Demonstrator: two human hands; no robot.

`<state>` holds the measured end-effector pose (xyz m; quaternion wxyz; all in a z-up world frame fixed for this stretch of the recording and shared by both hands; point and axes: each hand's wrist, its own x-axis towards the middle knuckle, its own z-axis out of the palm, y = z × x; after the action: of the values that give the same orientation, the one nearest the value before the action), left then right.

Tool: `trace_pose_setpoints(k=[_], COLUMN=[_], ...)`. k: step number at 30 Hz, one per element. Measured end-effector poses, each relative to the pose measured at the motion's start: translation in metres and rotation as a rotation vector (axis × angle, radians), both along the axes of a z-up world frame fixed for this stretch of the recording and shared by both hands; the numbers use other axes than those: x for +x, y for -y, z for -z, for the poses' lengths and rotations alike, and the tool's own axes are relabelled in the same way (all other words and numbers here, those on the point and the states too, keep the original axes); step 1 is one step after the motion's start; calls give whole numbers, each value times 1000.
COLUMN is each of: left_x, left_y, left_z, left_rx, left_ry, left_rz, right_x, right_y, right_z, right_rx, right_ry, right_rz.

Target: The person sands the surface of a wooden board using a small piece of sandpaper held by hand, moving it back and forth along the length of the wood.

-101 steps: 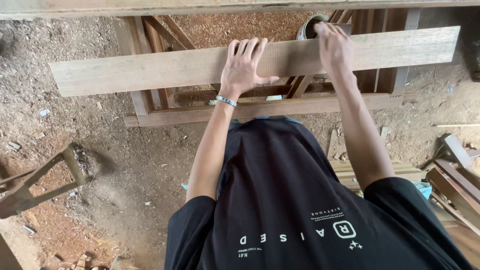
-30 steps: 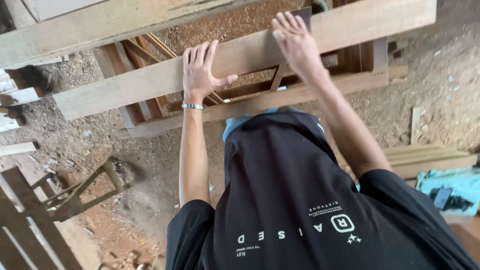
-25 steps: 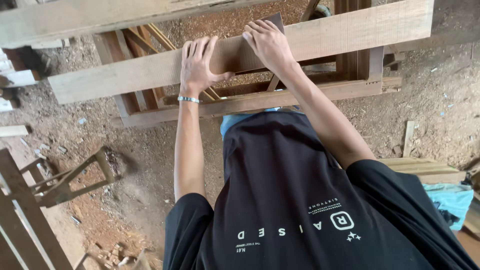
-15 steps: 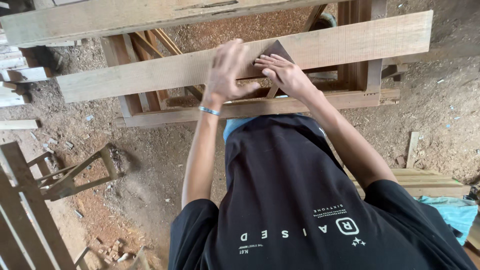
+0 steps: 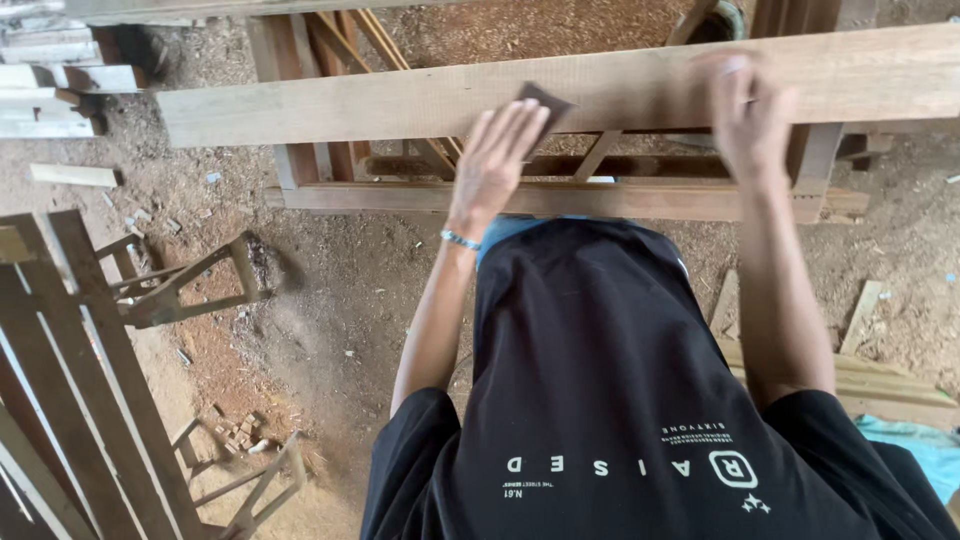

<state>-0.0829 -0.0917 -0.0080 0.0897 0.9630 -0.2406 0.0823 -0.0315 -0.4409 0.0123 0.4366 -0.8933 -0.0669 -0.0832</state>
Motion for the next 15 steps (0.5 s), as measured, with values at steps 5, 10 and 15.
trace_pose_setpoints(k=[5,10,15], left_x=[-12,-3,6], left_y=[-88,-94,-54], left_z=[-8,19,16], left_rx=[148,-17,-145], left_ry=[-160,-134,-98], left_rz=[-396,-486,-538], right_x=[26,25,26], right_y=[54,51,50], right_z=[24,45,40], right_rx=[-197,-543,-565], right_ry=[296,270,221], right_rz=[19,21,13])
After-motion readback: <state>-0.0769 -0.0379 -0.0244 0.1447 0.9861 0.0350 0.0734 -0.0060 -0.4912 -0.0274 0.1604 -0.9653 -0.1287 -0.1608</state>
